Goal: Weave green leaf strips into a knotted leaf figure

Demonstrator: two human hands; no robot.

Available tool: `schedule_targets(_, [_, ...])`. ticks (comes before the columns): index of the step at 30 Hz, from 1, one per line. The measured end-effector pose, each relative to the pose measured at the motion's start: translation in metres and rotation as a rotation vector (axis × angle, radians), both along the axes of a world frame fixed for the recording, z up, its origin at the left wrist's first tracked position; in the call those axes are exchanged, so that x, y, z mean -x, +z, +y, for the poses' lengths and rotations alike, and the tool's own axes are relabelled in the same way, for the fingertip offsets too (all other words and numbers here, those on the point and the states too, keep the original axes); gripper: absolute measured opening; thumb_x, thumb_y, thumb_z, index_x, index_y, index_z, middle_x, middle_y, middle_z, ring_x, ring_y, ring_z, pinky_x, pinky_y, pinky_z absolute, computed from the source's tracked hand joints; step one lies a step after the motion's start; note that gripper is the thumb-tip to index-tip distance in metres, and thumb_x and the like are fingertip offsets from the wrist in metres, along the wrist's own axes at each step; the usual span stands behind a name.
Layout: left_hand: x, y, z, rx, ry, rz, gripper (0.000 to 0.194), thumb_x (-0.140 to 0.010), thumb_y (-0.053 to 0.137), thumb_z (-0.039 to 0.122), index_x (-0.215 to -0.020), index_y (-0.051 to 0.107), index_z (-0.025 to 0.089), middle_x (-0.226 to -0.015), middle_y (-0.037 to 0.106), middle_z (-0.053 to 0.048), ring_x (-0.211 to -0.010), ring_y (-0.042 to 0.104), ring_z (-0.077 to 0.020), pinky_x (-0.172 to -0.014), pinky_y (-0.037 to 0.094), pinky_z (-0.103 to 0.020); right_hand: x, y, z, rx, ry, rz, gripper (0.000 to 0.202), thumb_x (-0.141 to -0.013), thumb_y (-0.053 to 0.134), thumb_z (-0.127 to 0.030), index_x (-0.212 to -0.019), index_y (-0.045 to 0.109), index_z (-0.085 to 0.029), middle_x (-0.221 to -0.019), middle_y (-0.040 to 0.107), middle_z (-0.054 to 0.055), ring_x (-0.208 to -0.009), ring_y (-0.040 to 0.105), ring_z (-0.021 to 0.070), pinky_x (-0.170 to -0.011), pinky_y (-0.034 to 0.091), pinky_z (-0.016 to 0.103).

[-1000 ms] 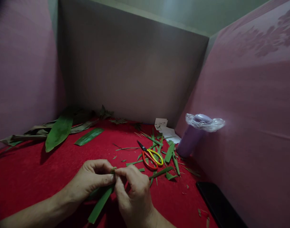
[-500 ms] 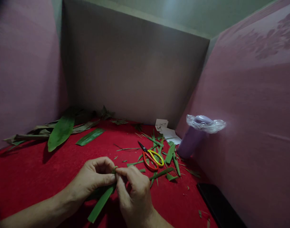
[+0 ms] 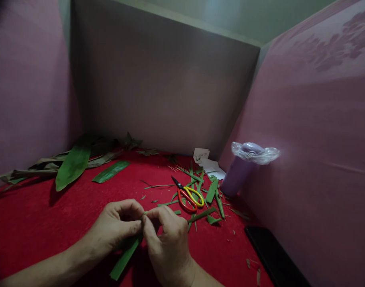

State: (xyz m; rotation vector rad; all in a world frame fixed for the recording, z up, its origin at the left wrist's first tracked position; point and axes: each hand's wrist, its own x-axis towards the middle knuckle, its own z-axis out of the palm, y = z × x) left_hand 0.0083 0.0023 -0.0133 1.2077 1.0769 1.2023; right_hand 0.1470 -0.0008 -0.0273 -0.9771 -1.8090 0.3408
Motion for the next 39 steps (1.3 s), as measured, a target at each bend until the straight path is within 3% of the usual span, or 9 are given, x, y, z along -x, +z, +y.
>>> schedule_targets(7, [0.001,0.000,0.001,0.029,-0.040,-0.044,0.013,-0.054,0.071,0.016,-0.057,0.058,0.016,-0.050,0.055,0.006,-0.046,0.047,-0.0094,-0.048,0.036,-0.023,-0.003,-0.003,0.004,0.006,-0.006,-0.022,0.010,-0.078,0.055,-0.014,-0.069,0.059,-0.017,-0.060,0.059,0.000,-0.052,0.054,0.0119,-0.050,0.040,0.022])
schedule_targets(12, [0.002,-0.001,0.002,0.096,-0.063,0.034,0.010,-0.056,0.070,0.020,-0.056,0.062,0.013,-0.048,0.055,0.004,-0.045,0.046,-0.0098,-0.048,0.035,-0.024,-0.004,-0.004,0.004,0.008,0.009,-0.019,0.011,-0.080,0.054,-0.016,-0.071,0.059,-0.017,-0.061,0.058,0.000,-0.052,0.054,0.0117,-0.050,0.040,0.021])
schedule_targets(21, [0.004,0.001,0.001,0.057,-0.103,0.035,0.011,-0.053,0.076,0.021,-0.052,0.068,0.013,-0.046,0.051,0.005,-0.047,0.042,-0.0092,-0.047,0.033,-0.023,-0.009,-0.003,0.005,-0.167,0.125,-0.127,0.009,-0.082,0.052,-0.011,-0.076,0.057,-0.016,-0.063,0.056,0.001,-0.054,0.052,0.0120,-0.050,0.037,0.022])
schedule_targets(25, [0.007,0.000,0.003,0.134,-0.088,-0.047,0.014,-0.053,0.078,0.024,-0.055,0.068,0.014,-0.043,0.054,0.005,-0.042,0.044,-0.0080,-0.045,0.033,-0.022,-0.011,0.002,0.006,-0.160,0.119,0.005,0.009,-0.084,0.050,-0.012,-0.085,0.058,-0.018,-0.072,0.057,0.002,-0.064,0.053,0.0136,-0.058,0.040,0.024])
schedule_targets(29, [0.010,0.003,0.004,0.243,-0.067,-0.146,0.020,-0.052,0.080,0.027,-0.059,0.067,0.013,-0.045,0.062,0.002,-0.040,0.051,-0.0090,-0.044,0.035,-0.021,-0.013,-0.003,0.017,0.076,0.020,0.247,0.012,-0.088,0.046,-0.020,-0.092,0.057,-0.020,-0.079,0.057,0.002,-0.073,0.055,0.0160,-0.066,0.043,0.027])
schedule_targets(33, [0.012,0.006,0.004,0.237,-0.060,-0.219,0.017,-0.056,0.079,0.024,-0.058,0.066,0.013,-0.045,0.063,0.002,-0.039,0.051,-0.0075,-0.041,0.033,-0.019,-0.012,-0.008,0.027,0.381,0.172,0.421,0.010,-0.078,0.061,-0.023,-0.087,0.061,-0.019,-0.080,0.061,0.002,-0.075,0.056,0.0164,-0.067,0.045,0.026])
schedule_targets(36, [0.013,0.005,0.004,0.228,-0.055,-0.242,0.017,-0.055,0.080,0.023,-0.057,0.066,0.013,-0.043,0.060,0.003,-0.038,0.048,-0.0063,-0.040,0.031,-0.018,-0.010,-0.006,0.027,0.452,0.282,0.493,0.017,-0.073,0.067,-0.027,-0.087,0.062,-0.019,-0.078,0.062,0.002,-0.074,0.057,0.0159,-0.065,0.045,0.025])
schedule_targets(39, [0.014,0.005,0.005,0.227,-0.049,-0.189,0.018,-0.053,0.080,0.024,-0.058,0.067,0.013,-0.043,0.060,0.003,-0.039,0.049,-0.0077,-0.042,0.032,-0.020,-0.010,-0.002,0.022,0.487,0.260,0.508,0.018,-0.078,0.063,-0.035,-0.087,0.063,-0.019,-0.074,0.061,0.001,-0.061,0.053,0.0120,-0.051,0.041,0.020])
